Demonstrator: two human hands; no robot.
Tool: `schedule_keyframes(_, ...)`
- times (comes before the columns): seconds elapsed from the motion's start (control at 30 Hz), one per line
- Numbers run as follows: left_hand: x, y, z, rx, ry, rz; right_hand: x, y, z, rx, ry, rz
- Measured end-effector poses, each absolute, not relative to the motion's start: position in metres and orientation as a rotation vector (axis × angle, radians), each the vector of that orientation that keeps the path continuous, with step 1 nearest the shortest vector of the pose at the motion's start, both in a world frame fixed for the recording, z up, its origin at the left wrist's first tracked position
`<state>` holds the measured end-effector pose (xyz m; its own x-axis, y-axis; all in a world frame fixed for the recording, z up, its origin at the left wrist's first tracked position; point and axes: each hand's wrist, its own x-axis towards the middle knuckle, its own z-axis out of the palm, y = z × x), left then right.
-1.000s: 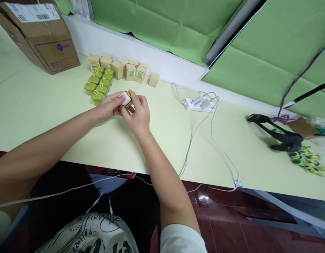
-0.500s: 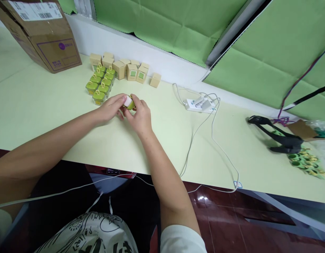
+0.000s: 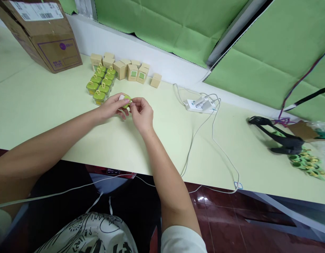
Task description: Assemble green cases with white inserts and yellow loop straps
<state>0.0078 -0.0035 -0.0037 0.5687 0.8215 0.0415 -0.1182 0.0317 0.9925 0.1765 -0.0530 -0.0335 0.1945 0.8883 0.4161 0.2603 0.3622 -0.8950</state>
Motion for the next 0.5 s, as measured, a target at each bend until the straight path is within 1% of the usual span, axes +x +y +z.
schedule_keyframes(0.23,0.013,-0.009,-0.008,1.317,0.654,0.919,0.164,-0.065,-0.022,-1.159,-1.326,0.628)
schedule_keyframes(0.5,0.018,-0.010,-0.015,1.251,0.607,0.982,0.165,-0.063,-0.026,-1.190,-1.351,0.600)
